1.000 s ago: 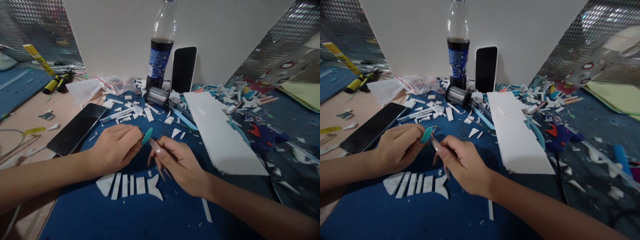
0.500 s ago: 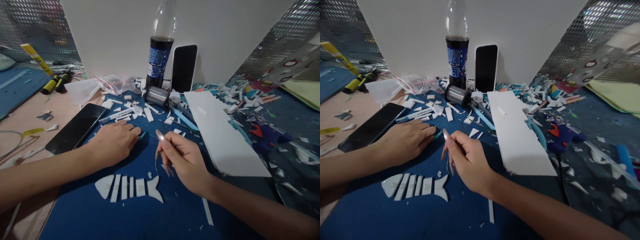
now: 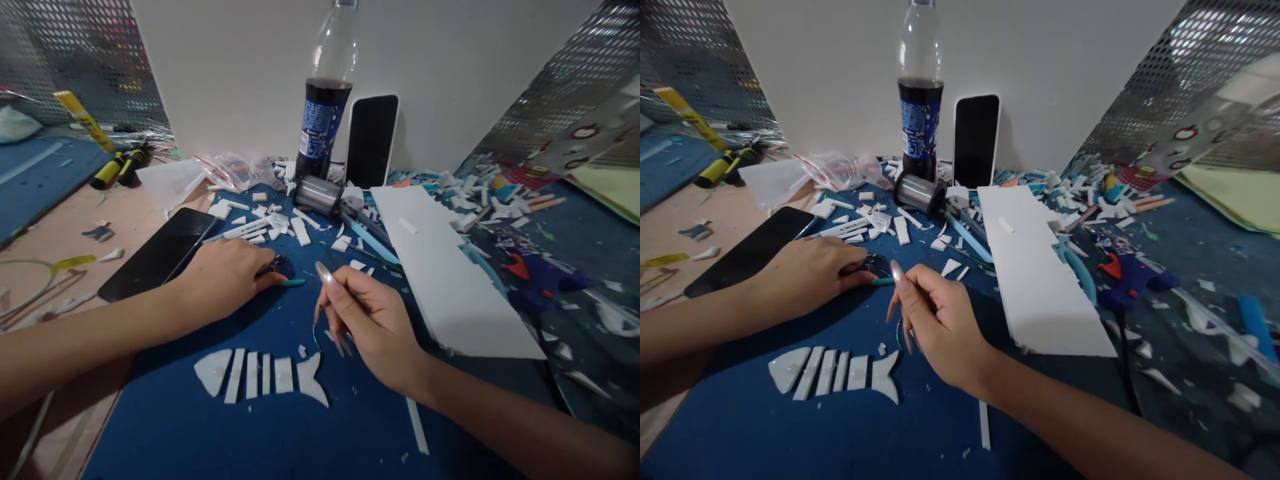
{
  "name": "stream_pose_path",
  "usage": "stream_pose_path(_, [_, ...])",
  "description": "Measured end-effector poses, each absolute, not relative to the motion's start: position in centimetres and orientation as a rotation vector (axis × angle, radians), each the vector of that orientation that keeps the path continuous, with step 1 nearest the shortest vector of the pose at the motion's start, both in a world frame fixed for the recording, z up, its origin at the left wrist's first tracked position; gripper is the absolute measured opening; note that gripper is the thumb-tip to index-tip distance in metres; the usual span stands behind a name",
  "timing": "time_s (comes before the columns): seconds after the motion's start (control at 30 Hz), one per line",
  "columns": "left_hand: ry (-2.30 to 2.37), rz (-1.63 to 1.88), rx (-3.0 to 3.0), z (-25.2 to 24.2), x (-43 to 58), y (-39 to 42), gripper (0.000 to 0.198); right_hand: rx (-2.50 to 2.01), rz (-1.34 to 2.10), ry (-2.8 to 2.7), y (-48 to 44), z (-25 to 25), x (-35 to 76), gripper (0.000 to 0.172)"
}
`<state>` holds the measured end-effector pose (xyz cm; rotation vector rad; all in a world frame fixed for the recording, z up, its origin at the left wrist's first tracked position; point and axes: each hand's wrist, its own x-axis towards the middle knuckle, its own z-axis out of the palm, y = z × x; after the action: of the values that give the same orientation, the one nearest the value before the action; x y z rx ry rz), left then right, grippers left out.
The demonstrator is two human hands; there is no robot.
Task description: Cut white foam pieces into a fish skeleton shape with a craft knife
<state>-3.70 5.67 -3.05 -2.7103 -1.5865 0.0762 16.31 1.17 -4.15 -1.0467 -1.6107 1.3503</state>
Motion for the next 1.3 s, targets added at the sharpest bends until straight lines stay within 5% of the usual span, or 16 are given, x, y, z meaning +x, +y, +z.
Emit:
stream_pose_path(0.2, [-1.690,0.241,-2.753,-1.8,-4.5,5.8,0.035,-1.044,1.371,-1.599,1.2,-4.1,16.3,0.031])
stream_pose_path(0.87, [-0.992,0.033,-2.712,-3.2,-3.9,4.6,0.011,-1.071,1.379,-1.580,1.3,-4.0,16.3,0.032])
stream_pose_path(1.3, [-2.365,-1.380,-3.408,-3.6,-1.8,3.2,0.034,-0.938,0.836,-2.050,0.3,-4.0,16.6,0.026])
